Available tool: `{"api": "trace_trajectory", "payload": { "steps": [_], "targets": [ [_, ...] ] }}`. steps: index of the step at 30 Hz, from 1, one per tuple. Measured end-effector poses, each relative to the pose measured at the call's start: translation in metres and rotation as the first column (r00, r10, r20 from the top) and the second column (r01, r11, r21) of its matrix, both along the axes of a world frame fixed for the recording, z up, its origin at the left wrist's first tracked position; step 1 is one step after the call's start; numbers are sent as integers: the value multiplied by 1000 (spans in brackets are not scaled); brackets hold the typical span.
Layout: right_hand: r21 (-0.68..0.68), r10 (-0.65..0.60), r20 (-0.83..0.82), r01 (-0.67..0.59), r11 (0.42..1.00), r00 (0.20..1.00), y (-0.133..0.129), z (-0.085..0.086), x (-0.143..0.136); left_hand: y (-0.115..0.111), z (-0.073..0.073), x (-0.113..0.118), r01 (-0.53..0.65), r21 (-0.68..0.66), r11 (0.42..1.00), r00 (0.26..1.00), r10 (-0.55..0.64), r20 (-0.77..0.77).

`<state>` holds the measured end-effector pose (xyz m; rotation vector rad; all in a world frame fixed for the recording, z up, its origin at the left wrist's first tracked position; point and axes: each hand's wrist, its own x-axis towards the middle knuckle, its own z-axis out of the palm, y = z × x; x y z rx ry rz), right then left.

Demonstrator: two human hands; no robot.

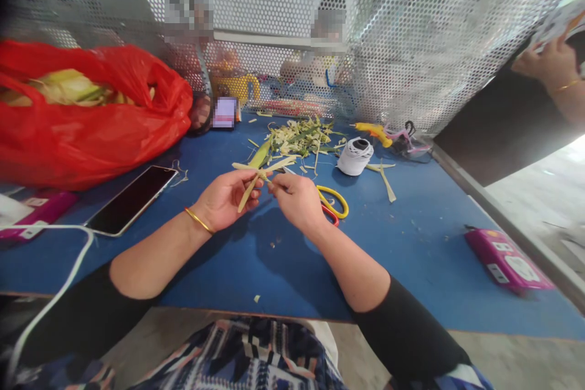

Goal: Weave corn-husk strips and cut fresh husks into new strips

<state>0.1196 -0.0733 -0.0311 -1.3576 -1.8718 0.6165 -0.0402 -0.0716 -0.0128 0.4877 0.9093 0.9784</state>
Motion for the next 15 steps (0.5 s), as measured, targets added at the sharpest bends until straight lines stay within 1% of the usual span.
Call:
{"api": "trace_trajectory", "payload": {
  "steps": [3,6,9,12,15],
  "targets": [
    [7,6,14,-7,1000,1000,1,0,0,1,1,-1,36,-24,999,999,-36,-17],
    [-20,-16,28,16,1000,999,2,0,1,0,-3,1,49,-21,999,998,-50,-36],
    [-49,-41,18,41,998,999,5,-2,3,-1,-6,2,59,38,998,998,-58,-34],
    [-55,-15,17,16,998,1000,8,-4,5,-2,-7,1,94,98,991,993,-87,-75],
    [-98,18,2,-18,995,1000,10,-6,6,-3,-6,1,153,125,980,982,-138,-127]
  ]
}}
